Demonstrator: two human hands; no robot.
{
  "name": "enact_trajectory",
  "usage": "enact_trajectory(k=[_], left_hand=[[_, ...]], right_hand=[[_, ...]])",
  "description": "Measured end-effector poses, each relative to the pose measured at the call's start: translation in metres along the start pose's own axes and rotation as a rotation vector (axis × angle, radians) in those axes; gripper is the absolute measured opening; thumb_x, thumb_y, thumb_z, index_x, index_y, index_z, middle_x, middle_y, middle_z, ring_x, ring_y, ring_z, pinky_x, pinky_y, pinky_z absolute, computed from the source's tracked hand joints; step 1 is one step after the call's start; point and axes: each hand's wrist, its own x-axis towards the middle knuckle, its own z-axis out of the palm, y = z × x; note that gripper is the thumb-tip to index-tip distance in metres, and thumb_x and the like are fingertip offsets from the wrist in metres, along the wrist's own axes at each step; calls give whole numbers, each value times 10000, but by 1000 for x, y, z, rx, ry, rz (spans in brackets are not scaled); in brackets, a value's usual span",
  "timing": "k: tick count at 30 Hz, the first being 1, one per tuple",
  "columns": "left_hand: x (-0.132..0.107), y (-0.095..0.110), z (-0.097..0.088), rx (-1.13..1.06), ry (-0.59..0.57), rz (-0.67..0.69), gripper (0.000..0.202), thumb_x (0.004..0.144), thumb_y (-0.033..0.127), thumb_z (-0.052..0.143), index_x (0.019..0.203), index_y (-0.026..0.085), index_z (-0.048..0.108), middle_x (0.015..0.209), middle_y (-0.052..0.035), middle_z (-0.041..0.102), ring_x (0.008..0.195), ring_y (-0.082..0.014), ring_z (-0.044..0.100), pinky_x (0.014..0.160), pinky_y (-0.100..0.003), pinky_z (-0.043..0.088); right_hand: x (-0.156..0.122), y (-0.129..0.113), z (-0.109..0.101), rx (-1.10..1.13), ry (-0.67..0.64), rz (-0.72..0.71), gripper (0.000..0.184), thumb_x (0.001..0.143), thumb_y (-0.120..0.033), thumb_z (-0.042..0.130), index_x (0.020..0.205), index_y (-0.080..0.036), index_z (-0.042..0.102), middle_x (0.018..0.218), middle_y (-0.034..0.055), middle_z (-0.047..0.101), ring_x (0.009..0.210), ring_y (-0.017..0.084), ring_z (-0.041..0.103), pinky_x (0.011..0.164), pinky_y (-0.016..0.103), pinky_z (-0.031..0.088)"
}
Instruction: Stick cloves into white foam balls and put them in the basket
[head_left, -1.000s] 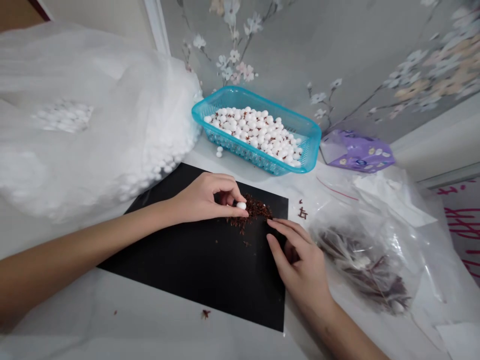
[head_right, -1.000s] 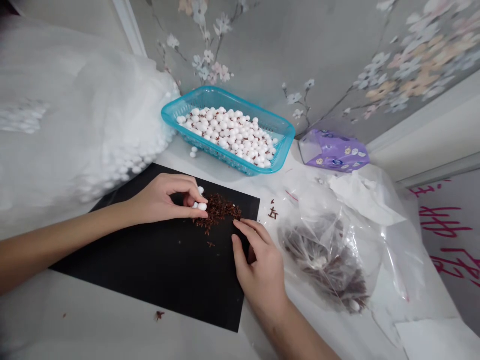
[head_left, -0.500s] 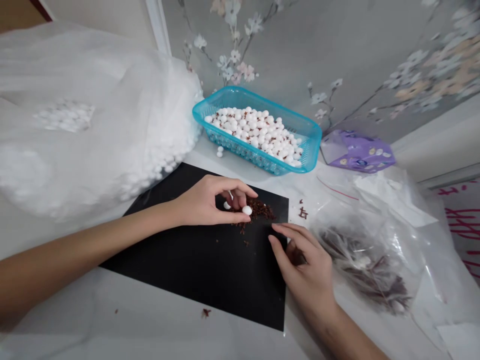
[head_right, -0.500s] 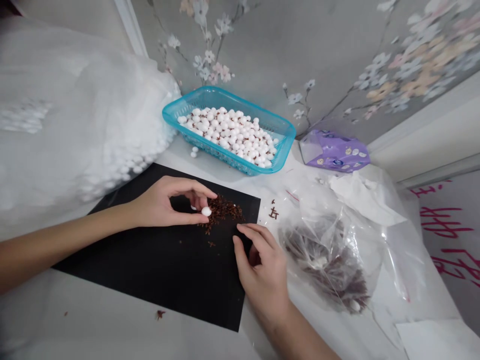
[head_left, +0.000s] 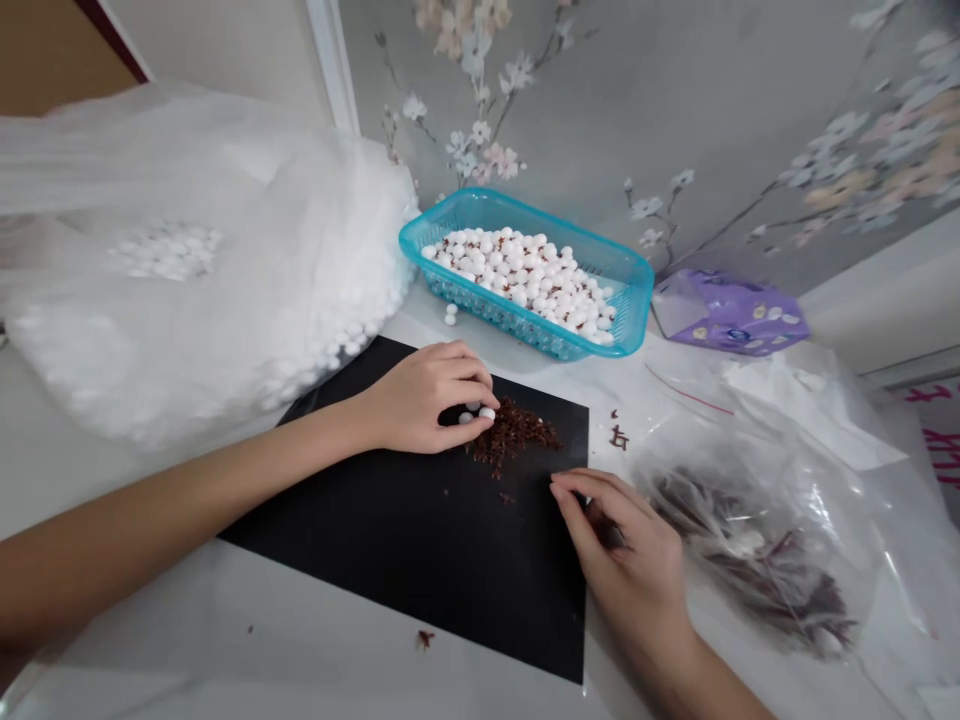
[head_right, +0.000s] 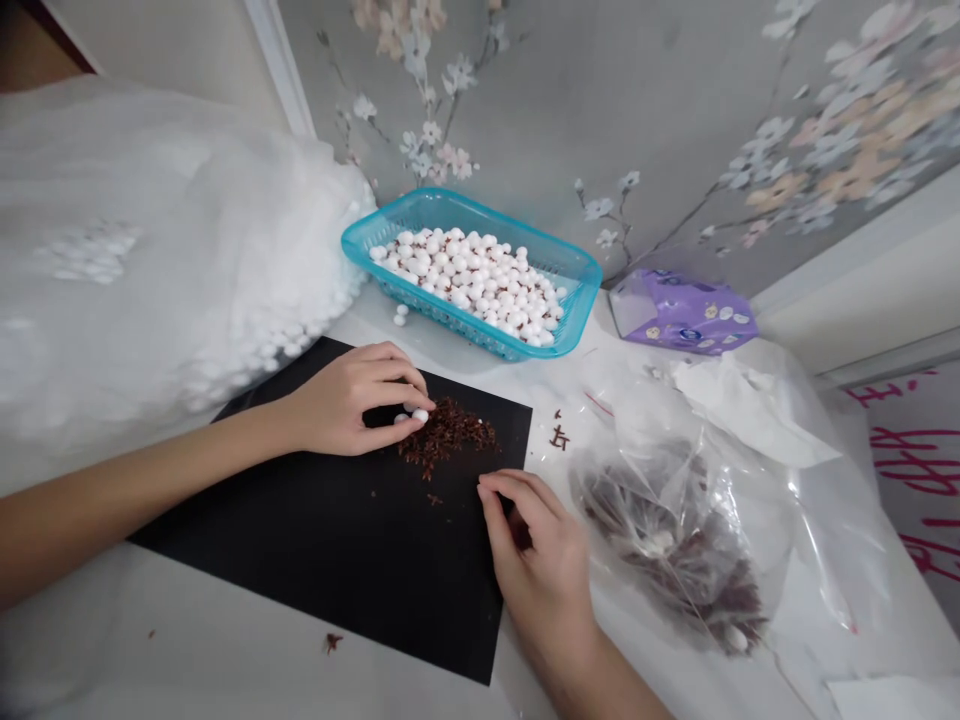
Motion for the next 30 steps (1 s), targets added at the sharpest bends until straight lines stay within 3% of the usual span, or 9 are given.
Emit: enact_trajectory(k=[5, 11, 17, 22, 26, 30], left_hand=[[3, -5, -4, -27, 0, -122, 223, 833, 314, 557, 971, 205, 693, 1041, -75, 636, 999, -215, 533, 934, -372, 391], [2, -30, -9, 77, 158, -339, 330, 895, 302, 454, 1154, 177, 614, 1153, -94, 589, 1094, -231, 497, 982, -405, 362], [-3, -49, -6, 236, -11, -449, 403, 909, 296, 379, 1250, 149, 538, 1305, -120, 516, 1186, -284, 455, 997, -481, 342], [-3, -46, -6, 264, 19, -422, 349, 896, 286, 403, 1129, 128, 608, 1205, -122, 588, 1102, -263, 533, 947, -421, 406], [-3, -40, -10, 244, 83, -435, 228, 863, 279, 472, 948, 170, 655, 1033, -71, 667, 994, -234, 589, 859, -359, 452], [4, -14, -11, -33, 201, -433, 186, 846, 279, 525, 953, 176, 636, 955, -40, 678, 839, -158, 624, 761, -278, 484]], right_hand=[[-1, 2, 0, -19, -16, 3, 104, 844, -257, 557, 816, -198, 638, 734, 7, 650, 441, 74, 482, 451, 201, 447], [-2, 2, -2, 27, 17, -5, 63, 831, -223, 584, 850, -203, 641, 745, -2, 640, 447, 64, 470, 449, 195, 434], [-1, -2, -2, 65, 54, -28, 76, 803, -197, 617, 837, -209, 684, 794, 12, 672, 465, 64, 502, 457, 194, 469], [0, -5, -2, 44, 71, -26, 98, 784, -211, 629, 818, -201, 720, 806, 39, 698, 444, 74, 518, 434, 211, 488], [0, -4, -2, 52, 57, -34, 106, 790, -198, 621, 832, -205, 718, 805, 34, 695, 451, 73, 521, 448, 210, 492], [0, -4, -3, 56, 68, -22, 72, 803, -212, 614, 795, -205, 685, 763, 19, 664, 442, 67, 488, 433, 206, 461]])
